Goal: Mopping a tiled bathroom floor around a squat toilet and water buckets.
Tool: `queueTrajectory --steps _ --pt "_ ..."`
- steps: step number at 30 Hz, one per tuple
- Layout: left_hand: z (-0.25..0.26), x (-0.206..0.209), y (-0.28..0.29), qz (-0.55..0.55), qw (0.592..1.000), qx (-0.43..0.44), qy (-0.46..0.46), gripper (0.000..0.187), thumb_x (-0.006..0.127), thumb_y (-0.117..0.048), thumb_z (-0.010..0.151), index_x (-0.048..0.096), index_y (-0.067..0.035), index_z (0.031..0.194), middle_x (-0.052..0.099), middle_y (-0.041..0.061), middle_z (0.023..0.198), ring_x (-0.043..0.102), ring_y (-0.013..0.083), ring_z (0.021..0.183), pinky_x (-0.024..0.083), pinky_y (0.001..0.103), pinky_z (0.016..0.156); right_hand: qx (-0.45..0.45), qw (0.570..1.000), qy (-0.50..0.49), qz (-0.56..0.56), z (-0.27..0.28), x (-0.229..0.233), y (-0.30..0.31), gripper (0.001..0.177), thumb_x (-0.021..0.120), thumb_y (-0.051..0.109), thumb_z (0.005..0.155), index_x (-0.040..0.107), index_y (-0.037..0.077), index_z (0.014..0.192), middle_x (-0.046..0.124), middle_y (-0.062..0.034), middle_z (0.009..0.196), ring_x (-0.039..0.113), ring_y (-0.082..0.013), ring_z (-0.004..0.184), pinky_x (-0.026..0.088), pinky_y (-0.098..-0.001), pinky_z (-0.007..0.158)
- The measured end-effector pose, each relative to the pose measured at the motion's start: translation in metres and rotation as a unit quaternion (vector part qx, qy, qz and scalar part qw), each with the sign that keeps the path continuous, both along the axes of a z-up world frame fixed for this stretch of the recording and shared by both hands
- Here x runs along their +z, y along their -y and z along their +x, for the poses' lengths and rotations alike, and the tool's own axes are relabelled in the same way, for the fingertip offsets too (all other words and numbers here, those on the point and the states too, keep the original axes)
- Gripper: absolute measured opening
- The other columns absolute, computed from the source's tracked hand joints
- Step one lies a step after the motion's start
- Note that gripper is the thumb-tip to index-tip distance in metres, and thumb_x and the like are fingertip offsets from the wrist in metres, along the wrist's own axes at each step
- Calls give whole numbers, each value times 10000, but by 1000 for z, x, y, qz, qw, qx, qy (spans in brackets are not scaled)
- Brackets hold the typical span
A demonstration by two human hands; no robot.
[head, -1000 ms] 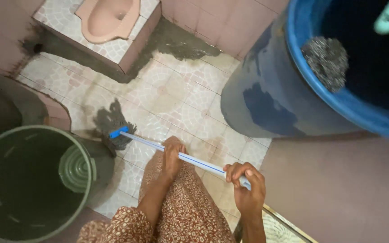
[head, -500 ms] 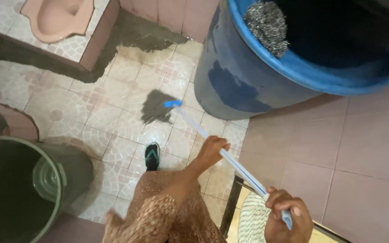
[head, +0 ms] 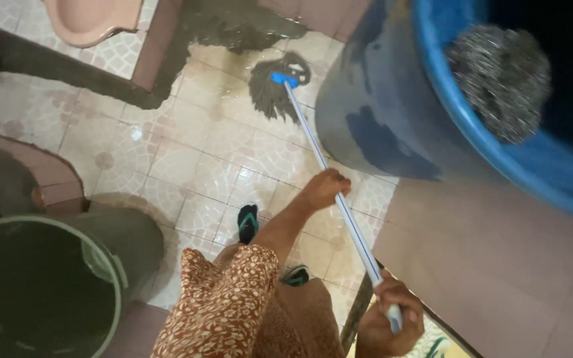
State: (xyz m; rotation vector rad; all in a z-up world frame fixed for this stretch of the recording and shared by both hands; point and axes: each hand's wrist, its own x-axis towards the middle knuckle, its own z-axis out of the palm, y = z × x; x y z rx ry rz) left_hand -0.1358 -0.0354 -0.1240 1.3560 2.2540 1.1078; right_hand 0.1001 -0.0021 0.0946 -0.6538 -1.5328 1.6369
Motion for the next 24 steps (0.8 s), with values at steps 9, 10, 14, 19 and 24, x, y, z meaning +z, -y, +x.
queueTrajectory --steps 9,10,14,19,24 --pt "-77 13 128 -58 970 232 49 107 665 -78 829 621 -59 733 690 147 803 628 363 880 504 461 887 189 978 -8 -91 -116 4 23 414 405 280 1080 605 -12 866 434 -40 615 515 -244 720 479 -554 1064" --pt "-75 16 145 -58 968 241 47 107 665 -78 829 621 -59 733 690 147 803 628 363 880 504 461 887 198 976 -9 -92 -125 5 25 414 405 280 1080 605 -12 866 434 -40 615 515 -244 720 479 -554 1064" --pt "-55 23 208 -65 941 329 44 99 673 -77 841 625 -52 759 676 183 786 619 389 853 490 493 847 281 952 5 -121 -148 9 40 394 401 267 1060 637 -12 913 459 -61 658 536 -257 734 493 -573 1035" --pt "-10 48 251 -109 918 373 76 155 681 -106 847 607 -48 723 661 193 750 612 399 800 486 506 808 331 916 1 -225 -142 18 56 360 395 212 1043 632 -29 921 471 -81 697 522 -254 780 451 -557 1037" --pt "55 49 238 -64 890 444 86 201 688 -107 840 571 -38 691 608 206 713 585 421 761 474 517 772 353 908 19 -224 -100 33 41 352 420 211 1042 642 -34 923 481 -95 691 511 -249 754 449 -558 1038"
